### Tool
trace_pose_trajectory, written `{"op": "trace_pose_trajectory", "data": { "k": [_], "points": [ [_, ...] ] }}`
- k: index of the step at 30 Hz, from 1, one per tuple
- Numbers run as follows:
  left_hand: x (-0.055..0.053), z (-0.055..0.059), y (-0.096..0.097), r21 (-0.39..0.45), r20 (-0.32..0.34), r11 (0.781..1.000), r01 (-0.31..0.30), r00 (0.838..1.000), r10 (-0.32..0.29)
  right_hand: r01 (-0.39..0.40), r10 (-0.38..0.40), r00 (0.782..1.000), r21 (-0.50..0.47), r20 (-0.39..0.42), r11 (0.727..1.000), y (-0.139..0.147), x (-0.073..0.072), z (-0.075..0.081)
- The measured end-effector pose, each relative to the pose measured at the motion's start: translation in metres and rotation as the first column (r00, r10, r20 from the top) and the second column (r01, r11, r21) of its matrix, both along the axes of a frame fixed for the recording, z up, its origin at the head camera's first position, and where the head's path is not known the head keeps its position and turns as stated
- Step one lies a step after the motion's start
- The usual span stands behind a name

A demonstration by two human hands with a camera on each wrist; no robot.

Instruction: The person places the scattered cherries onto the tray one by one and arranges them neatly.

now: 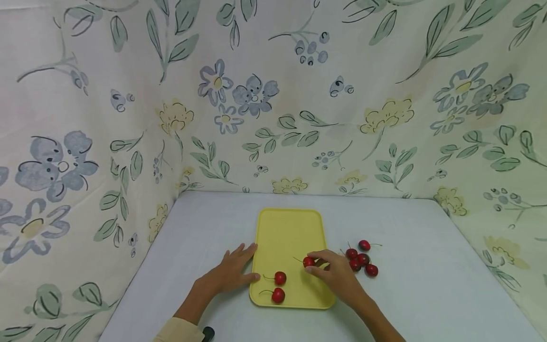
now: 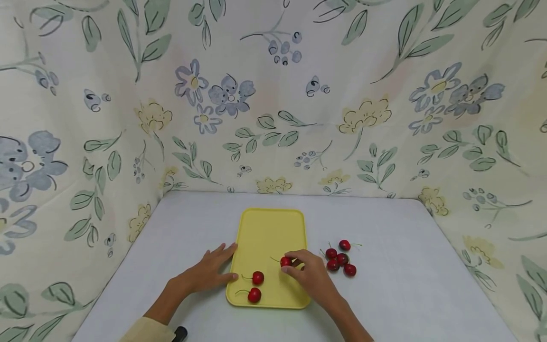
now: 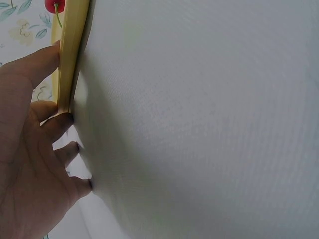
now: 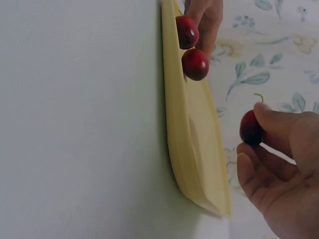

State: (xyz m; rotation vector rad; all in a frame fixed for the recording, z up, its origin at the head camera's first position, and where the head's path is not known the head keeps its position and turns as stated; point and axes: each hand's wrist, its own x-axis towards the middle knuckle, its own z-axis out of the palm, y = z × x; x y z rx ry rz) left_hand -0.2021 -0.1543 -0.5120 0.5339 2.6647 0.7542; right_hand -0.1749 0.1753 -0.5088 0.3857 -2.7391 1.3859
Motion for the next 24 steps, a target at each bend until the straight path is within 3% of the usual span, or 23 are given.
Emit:
{"op": "trace_pose_trajectory", "data": {
  "k": [24],
  "points": [
    [0.0,0.001,-0.001,0.016,0.002,1.0,0.001,1.0,-0.001,-0.043,0.043,0.999,-0.014,-0.024,0.999,-0.027,-0.007,-0.011]
  ]
}}
